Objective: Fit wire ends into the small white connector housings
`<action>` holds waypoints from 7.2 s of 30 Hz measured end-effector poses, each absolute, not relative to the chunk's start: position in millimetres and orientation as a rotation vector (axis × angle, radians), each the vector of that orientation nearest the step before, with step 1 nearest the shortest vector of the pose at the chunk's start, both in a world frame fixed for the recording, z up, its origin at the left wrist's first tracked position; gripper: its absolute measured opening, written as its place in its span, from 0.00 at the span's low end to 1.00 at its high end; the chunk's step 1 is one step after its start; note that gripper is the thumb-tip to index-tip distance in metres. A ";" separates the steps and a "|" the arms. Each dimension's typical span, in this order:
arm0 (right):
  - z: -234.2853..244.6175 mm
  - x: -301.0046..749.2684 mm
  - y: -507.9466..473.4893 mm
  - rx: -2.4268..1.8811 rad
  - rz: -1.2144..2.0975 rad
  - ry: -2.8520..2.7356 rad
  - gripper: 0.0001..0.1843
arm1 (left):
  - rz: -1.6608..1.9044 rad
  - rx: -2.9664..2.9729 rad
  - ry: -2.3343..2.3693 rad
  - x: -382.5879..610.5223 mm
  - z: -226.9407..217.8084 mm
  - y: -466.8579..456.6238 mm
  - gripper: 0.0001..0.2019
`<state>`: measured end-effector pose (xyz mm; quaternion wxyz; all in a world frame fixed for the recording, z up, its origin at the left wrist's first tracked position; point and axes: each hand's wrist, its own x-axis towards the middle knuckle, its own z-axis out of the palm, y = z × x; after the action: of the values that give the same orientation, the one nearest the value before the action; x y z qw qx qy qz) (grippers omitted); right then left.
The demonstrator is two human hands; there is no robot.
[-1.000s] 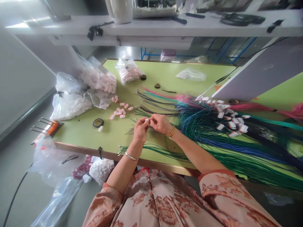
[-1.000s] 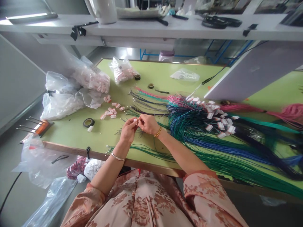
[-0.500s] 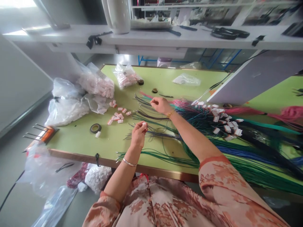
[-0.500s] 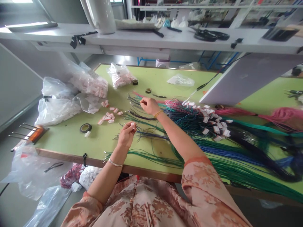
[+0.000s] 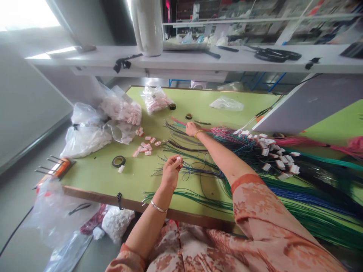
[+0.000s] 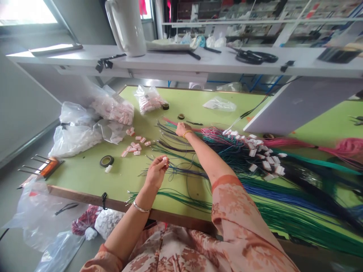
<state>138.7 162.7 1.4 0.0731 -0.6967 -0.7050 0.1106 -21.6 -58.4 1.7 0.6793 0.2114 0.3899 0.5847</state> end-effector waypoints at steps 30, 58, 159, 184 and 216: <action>15.7 134.9 3.8 -1.056 0.768 -2.011 0.05 | 1.347 0.358 0.818 -15.1 -12.6 -42.0 0.13; 6.1 135.2 0.9 -1.071 0.612 -2.115 0.05 | 1.388 0.485 1.007 -5.9 -17.8 -38.5 0.14; 3.3 60.6 185.5 -1.631 0.404 -2.274 0.09 | 1.236 0.433 0.905 1.0 -4.2 -17.7 0.16; 52.2 134.8 57.7 -1.107 0.925 -2.052 0.11 | 1.285 0.395 0.844 -1.5 -3.7 -12.8 0.13; 22.3 144.6 19.0 -1.196 0.648 -2.105 0.07 | 1.321 0.599 1.098 0.0 -6.9 -14.6 0.13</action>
<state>144.6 19.0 22.3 0.3122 -0.4534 -0.7979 0.2455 0.0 -14.6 -6.9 0.6142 0.2598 0.4763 0.5731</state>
